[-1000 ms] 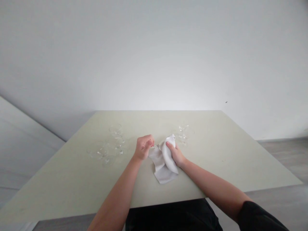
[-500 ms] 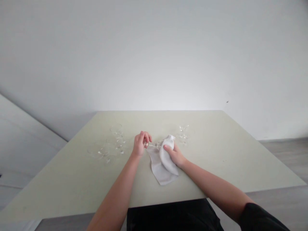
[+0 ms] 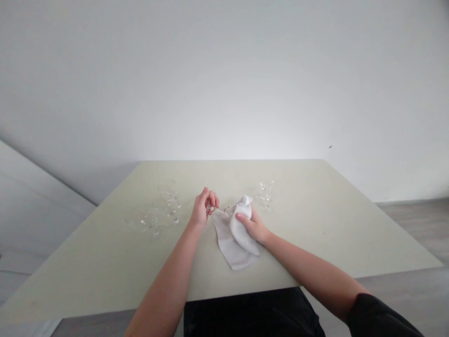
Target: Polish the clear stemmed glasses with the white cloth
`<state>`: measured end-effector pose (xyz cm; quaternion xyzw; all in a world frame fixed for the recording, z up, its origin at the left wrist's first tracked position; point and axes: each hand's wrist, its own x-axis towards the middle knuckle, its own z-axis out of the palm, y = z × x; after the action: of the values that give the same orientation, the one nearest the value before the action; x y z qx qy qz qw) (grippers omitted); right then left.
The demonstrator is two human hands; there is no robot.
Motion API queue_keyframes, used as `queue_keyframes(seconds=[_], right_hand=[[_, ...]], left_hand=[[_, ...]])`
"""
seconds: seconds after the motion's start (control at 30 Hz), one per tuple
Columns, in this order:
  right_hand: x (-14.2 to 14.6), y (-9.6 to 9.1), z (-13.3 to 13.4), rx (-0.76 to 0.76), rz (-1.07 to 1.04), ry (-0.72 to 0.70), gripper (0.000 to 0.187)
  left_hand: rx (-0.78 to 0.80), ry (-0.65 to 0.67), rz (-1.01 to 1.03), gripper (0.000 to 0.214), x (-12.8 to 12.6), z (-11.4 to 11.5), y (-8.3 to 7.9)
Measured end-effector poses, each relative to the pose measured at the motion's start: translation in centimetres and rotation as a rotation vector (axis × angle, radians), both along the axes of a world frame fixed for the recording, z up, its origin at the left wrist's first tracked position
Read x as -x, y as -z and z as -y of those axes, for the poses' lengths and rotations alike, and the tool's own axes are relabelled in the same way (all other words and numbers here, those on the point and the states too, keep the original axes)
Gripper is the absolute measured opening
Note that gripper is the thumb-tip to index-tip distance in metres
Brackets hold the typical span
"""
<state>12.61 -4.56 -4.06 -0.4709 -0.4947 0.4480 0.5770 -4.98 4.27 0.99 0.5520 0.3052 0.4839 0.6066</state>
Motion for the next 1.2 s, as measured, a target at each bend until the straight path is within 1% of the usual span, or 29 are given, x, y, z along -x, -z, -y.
queue_keyframes(seconds=[0.07, 0.1, 0.17, 0.2, 0.27, 0.37, 0.43, 0.47, 0.5, 0.57, 0.63, 0.7, 0.77, 0.87, 0.93, 1.0, 1.1, 1.13, 1.2], right_hand=[[0.0, 0.1, -0.1, 0.058, -0.053, 0.024, 0.032], [-0.1, 0.1, -0.2, 0.06, -0.052, 0.026, 0.032], [-0.3, 0.1, -0.1, 0.008, 0.0, 0.009, 0.035], [-0.3, 0.1, 0.0, -0.035, 0.043, -0.006, 0.038], [-0.4, 0.2, 0.1, -0.123, 0.141, -0.034, 0.045], [-0.5, 0.4, 0.3, -0.233, 0.257, -0.041, 0.052], [-0.5, 0.5, 0.3, -0.263, 0.285, -0.03, 0.055], [-0.4, 0.6, 0.2, -0.258, 0.276, -0.027, 0.056], [-0.4, 0.5, 0.2, -0.234, 0.243, -0.019, 0.055], [-0.3, 0.4, 0.1, -0.138, 0.106, 0.007, 0.049], [-0.1, 0.2, 0.1, -0.01, -0.1, 0.012, 0.056], [0.1, 0.0, 0.1, 0.089, -0.285, -0.024, 0.064], [0.1, -0.1, 0.1, 0.104, -0.373, -0.06, 0.059], [0.1, -0.3, 0.0, 0.064, -0.309, -0.02, 0.048], [0.1, -0.4, 0.1, 0.073, -0.226, -0.006, 0.047], [-0.1, -0.6, 0.1, 0.048, -0.122, -0.046, 0.046], [-0.4, -0.4, -0.1, -0.086, 0.049, -0.1, 0.042], [-0.6, -0.2, -0.2, -0.112, 0.071, -0.105, 0.038], [-0.8, 0.4, -0.6, -0.111, 0.065, -0.13, 0.03]], left_hand=[[-0.149, -0.027, -0.049, 0.062, 0.1, 0.5, 0.1], [-0.177, -0.038, -0.086, 0.061, 0.1, 0.6, 0.2], [-0.139, -0.056, -0.122, 0.061, -0.1, 0.6, 0.3], [-0.082, -0.06, -0.109, 0.061, -0.2, 0.5, 0.3], [0.082, -0.036, -0.047, 0.061, -0.4, 0.0, 0.3], [0.356, 0.063, 0.019, 0.061, -0.5, -0.8, 0.3], [0.459, 0.125, 0.022, 0.061, -0.4, -1.1, 0.3], [0.474, 0.14, 0.022, 0.06, -0.4, -1.0, 0.3], [0.469, 0.144, 0.024, 0.06, -0.4, -0.9, 0.3], [0.413, 0.135, 0.033, 0.059, -0.6, -0.6, 0.3], [0.344, 0.121, 0.048, 0.059, -0.7, -0.3, 0.3], [0.307, 0.097, 0.072, 0.059, -0.8, -0.3, 0.3], [0.303, 0.057, 0.101, 0.059, -0.7, -0.4, 0.3], [0.319, 0.031, 0.11, 0.058, -0.5, -0.8, 0.3], [0.337, 0.075, 0.089, 0.058, -0.4, -0.9, 0.3], [0.338, 0.142, 0.058, 0.059, -0.3, -0.8, 0.3], [0.257, 0.204, 0.027, 0.059, -0.3, -0.2, 0.1], [0.217, 0.216, 0.022, 0.059, -0.3, 0.0, 0.0], [0.142, 0.236, 0.014, 0.059, -0.4, 0.3, -0.1]])
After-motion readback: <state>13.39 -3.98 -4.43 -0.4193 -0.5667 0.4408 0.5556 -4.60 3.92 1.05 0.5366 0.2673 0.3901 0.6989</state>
